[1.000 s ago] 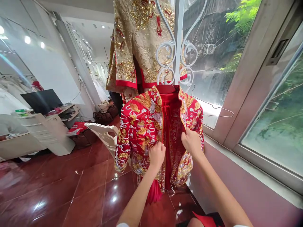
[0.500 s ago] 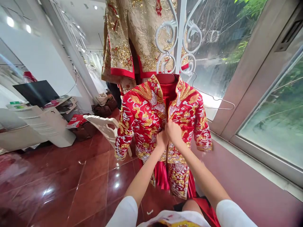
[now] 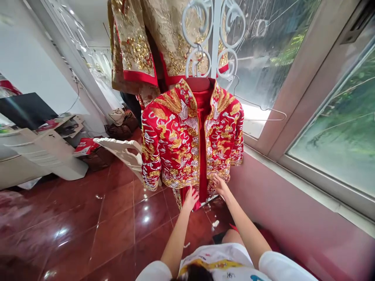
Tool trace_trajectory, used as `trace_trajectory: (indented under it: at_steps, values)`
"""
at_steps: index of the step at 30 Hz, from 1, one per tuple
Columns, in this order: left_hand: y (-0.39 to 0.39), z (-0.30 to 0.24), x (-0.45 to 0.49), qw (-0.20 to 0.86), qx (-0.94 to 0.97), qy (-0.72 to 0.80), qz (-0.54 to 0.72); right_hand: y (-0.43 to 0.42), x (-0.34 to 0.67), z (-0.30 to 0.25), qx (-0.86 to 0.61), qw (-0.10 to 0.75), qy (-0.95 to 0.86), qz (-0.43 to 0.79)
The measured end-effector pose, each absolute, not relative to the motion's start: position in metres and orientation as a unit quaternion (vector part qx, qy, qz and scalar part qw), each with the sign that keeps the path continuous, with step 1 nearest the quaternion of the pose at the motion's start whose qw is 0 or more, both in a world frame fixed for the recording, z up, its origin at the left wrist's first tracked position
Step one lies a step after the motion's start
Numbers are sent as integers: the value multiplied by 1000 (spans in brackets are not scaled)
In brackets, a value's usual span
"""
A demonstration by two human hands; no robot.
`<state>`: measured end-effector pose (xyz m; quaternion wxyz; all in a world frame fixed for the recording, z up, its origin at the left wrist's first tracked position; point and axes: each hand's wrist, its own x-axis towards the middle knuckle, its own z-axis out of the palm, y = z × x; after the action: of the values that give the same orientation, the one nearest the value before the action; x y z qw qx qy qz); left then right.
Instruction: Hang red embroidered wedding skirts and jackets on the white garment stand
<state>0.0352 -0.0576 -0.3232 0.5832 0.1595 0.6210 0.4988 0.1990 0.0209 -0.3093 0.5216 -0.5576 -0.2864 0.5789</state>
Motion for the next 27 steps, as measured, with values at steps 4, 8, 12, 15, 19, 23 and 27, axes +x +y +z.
trace_trajectory:
  at_steps: [4, 8, 12, 15, 19, 23, 27]
  values:
    - [-37, -330, 38, 613, 42, 520, 593, 25, 192, -321, -545, 490, -254, 632]
    - [-32, -331, 43, 632, -26, 443, 635, 31, 196, -322, -504, 482, -248, 673]
    - [-41, -331, 50, 645, -47, 421, 636, 21, 201, -324, -455, 490, -231, 707]
    - [-51, -328, 57, 652, -37, 425, 627, 3, 202, -329, -427, 494, -222, 724]
    - [-60, -317, 68, 657, 1, 425, 622, -19, 206, -331, -402, 485, -212, 747]
    - [-63, -307, 77, 674, 44, 423, 604, -32, 209, -323, -391, 485, -212, 753]
    - [-65, -301, 85, 689, 71, 420, 586, -44, 207, -312, -376, 500, -250, 739]
